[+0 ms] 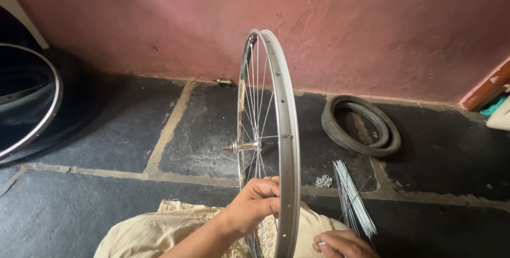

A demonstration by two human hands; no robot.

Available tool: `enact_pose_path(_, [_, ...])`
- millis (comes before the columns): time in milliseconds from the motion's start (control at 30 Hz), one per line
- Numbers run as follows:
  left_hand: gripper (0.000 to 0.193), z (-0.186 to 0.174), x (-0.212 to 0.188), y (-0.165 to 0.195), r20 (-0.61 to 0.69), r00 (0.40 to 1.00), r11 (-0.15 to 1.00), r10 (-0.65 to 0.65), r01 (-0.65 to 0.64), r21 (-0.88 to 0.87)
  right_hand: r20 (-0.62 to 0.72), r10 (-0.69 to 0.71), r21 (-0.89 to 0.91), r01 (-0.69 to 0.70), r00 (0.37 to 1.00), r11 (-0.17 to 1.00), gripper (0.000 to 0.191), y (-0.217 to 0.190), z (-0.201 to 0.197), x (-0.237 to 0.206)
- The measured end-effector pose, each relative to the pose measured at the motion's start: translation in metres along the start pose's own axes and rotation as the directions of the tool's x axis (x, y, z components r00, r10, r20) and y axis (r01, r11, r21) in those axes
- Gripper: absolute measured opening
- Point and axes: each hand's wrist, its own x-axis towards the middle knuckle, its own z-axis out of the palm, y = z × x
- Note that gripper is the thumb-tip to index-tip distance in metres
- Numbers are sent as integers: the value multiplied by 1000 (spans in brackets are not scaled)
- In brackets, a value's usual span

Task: The person laces a bicycle wheel by inserting spokes through the hub and rim, then secures them with nipples. They rotate the wheel to access different sections and continue adding spokes until the wheel is fully laced.

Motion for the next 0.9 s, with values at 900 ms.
enact_pose_path(900, [16,5,2,-7,-61,998,1000,0,1,22,-644,-385,-414,121,661,902,18,-180,13,80])
